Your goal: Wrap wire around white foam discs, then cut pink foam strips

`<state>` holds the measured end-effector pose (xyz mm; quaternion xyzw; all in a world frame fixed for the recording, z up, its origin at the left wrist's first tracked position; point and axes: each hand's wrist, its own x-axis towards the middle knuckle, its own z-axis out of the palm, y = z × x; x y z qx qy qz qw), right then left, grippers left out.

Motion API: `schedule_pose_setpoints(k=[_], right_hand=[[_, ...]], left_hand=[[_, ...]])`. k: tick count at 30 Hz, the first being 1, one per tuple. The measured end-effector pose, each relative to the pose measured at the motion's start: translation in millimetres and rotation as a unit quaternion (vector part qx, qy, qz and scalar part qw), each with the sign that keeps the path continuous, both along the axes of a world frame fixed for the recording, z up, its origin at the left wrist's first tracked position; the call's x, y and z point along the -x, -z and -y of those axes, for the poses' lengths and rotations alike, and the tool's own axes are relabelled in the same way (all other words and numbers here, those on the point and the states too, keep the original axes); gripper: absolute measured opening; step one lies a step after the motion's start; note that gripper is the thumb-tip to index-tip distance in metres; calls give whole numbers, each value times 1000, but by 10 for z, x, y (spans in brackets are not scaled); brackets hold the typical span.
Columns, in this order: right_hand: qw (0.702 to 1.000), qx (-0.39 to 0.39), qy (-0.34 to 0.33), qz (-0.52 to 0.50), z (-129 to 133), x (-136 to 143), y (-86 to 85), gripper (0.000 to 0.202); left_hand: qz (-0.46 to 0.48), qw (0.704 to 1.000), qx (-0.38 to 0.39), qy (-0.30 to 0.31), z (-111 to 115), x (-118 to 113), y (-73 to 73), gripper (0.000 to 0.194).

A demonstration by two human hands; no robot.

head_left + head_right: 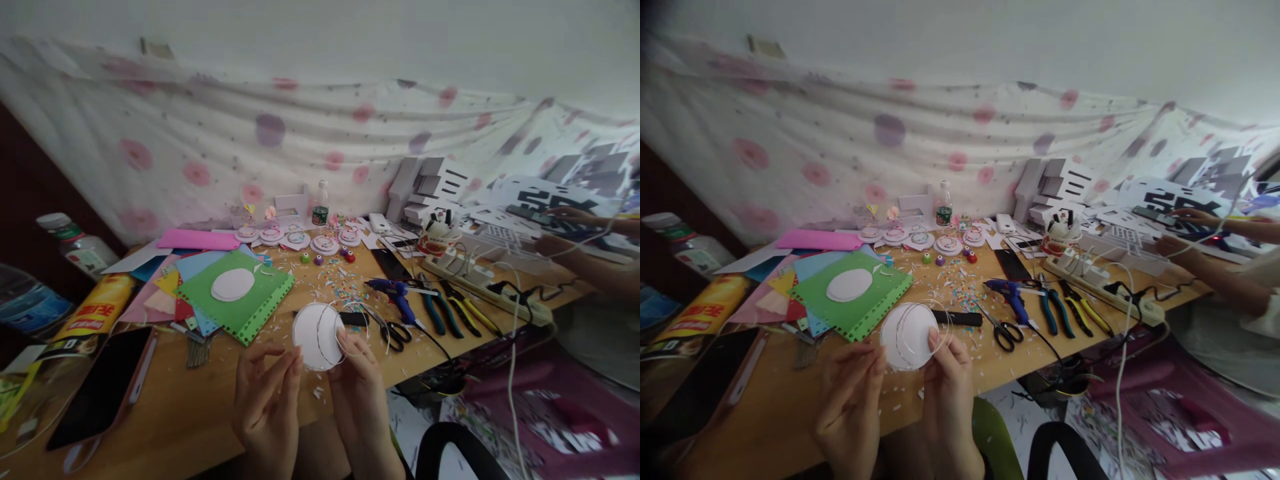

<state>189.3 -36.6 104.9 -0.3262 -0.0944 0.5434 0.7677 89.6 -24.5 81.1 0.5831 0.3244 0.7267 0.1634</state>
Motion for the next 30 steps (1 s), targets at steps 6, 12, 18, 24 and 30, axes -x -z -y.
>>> schedule_pose_setpoints(k=[6,12,18,24,30], right_hand=[[999,42,2,-35,-37,80,-167,38],[998,47,-6,-51,-86,98,-173,37],[998,36,-2,-57,-96,100,-121,36],[998,20,13,-59,-173,74,-61,33],[994,40,41,-90,-246,1,12,32]], left_hand=[[1,1000,-7,1,14,6,56,33],[-28,999,-33,-34,-22,-21,101,33],[-178,971,-121,-108,-91,165,86,34],[-279,948,-145,-48,51,202,140,27],[-235,963,-130,15,141,99,60,28]])
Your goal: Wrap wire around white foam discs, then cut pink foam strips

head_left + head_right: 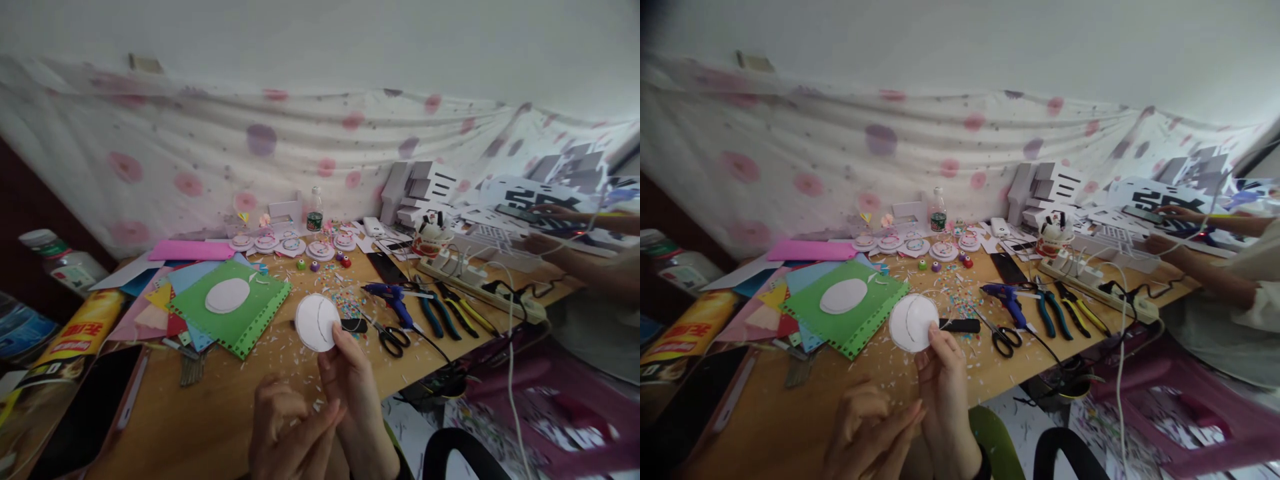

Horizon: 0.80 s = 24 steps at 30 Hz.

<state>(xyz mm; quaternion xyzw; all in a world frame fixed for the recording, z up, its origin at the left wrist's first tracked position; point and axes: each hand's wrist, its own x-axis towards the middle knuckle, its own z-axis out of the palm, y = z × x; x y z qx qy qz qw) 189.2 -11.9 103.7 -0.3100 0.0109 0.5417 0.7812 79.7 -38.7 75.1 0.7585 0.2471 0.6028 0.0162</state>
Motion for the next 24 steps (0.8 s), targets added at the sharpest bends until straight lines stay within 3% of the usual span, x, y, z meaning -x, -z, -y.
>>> schedule_pose_setpoints(k=[6,9,12,19,24], right_hand=[[1000,-21,5,7,66,-7,0,31],[1000,-15,6,-4,87,-34,1,31],[999,-19,14,-39,101,-87,-7,32],[996,-16,7,-88,134,-246,77,38],[994,-6,-8,-107,157,-288,162,38]], left_hand=[[105,989,97,-31,3,60,14,14],[95,990,105,10,-25,63,-16,21],[93,986,115,80,-59,32,-91,11],[111,965,167,169,-41,-120,-224,49],[203,916,292,183,-11,-248,-212,55]])
